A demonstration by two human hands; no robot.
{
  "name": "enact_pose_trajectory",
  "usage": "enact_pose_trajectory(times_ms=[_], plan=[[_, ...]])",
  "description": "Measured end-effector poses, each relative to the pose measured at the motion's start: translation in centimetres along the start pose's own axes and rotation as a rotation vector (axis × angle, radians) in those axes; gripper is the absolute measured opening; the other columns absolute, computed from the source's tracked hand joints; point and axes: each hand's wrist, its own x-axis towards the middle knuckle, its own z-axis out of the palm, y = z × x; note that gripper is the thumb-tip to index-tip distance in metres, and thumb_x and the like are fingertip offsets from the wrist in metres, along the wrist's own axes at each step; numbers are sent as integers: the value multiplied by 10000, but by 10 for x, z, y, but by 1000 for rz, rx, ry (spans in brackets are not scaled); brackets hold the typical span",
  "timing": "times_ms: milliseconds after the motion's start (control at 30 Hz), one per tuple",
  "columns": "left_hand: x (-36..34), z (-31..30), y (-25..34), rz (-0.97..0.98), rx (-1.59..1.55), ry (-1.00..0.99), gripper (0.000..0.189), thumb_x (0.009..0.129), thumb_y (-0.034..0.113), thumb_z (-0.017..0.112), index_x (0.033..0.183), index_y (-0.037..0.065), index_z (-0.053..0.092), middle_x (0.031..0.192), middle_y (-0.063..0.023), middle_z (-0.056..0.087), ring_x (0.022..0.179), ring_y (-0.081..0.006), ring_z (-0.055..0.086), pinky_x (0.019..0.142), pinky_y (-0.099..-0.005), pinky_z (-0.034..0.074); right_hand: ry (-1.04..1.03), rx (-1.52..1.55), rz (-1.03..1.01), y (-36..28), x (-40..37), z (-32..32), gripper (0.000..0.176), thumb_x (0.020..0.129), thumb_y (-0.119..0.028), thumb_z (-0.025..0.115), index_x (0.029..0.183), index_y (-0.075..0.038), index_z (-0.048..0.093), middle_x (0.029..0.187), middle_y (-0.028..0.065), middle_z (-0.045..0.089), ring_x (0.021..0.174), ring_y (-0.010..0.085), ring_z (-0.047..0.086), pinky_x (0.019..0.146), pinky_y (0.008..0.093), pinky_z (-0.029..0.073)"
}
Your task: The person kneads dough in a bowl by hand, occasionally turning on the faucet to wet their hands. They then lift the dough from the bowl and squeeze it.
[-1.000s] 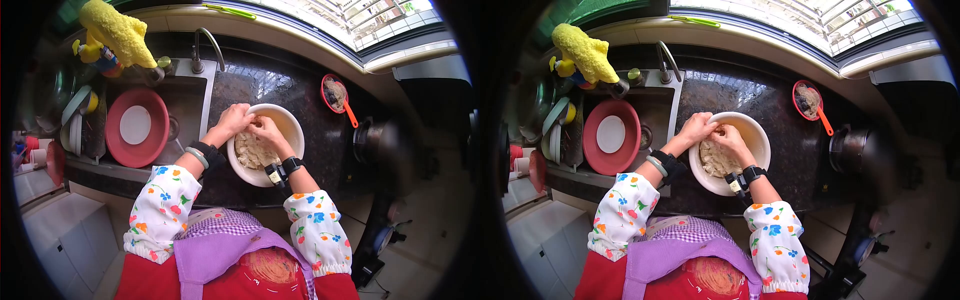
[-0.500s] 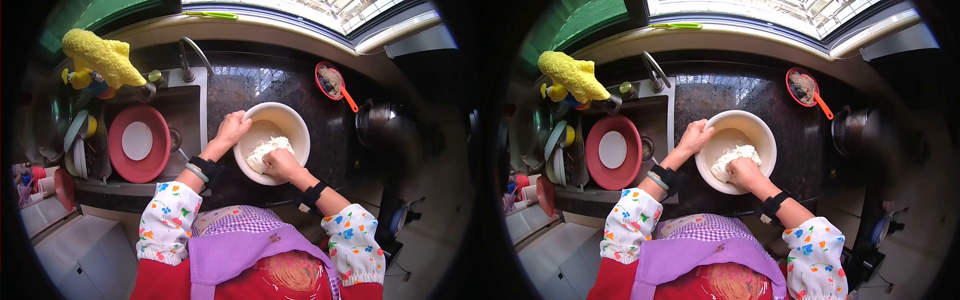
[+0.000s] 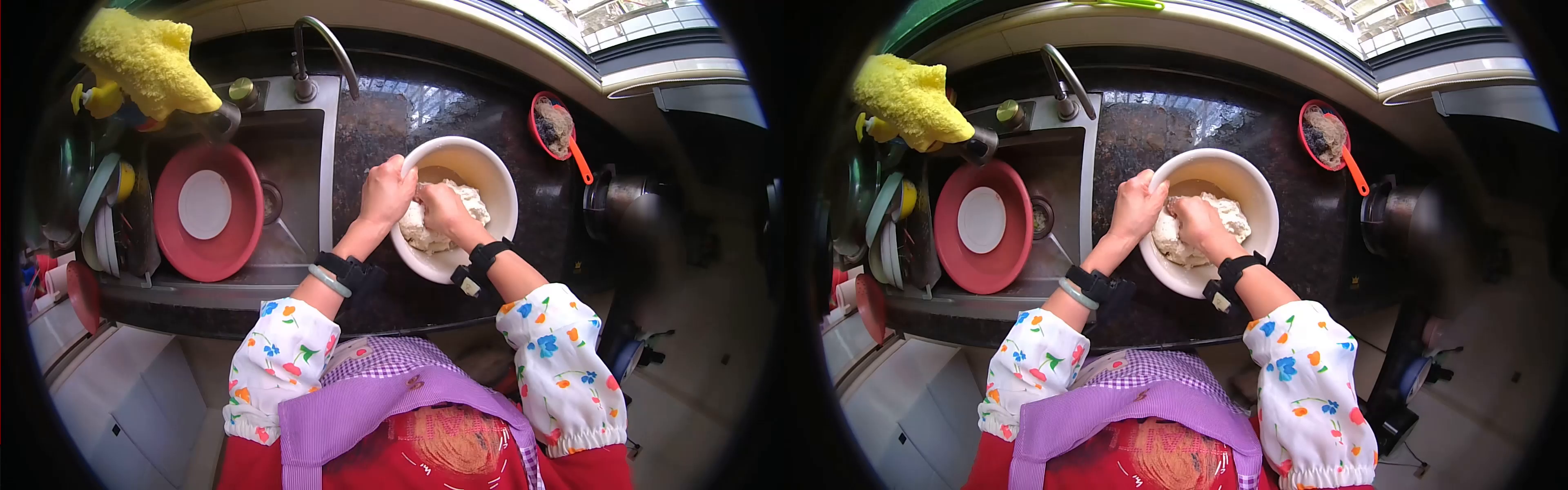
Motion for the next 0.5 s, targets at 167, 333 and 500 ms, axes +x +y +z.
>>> enact_pose_trajectory(times_ms=[167,333,500], plan=[[-14,-1,-7,53,34,167,244,821,197,579,738,-30,539,658,-203,579,627,-333,613,581,-390,462,-27,-76,-97,-5,-1,-3,267,621,20,574,887,14,603,764,203,621,778,379,607,690,420,481],[-65,-7,-19,-87,-122,118,243,822,190,540,812,-51,568,757,-254,606,762,-395,620,681,-436,478,-102,354,-133,-14,-66,-41,392,696,-4,538,1087,1,562,827,194,606,762,281,612,714,368,484],[-109,-42,1,-591,-244,-627,438,915,387,503,943,-44,574,702,-79,633,527,-145,621,455,-246,500,283,107,5,13,-87,-50,277,764,-18,524,1026,48,586,1003,237,604,904,337,611,838,384,467]])
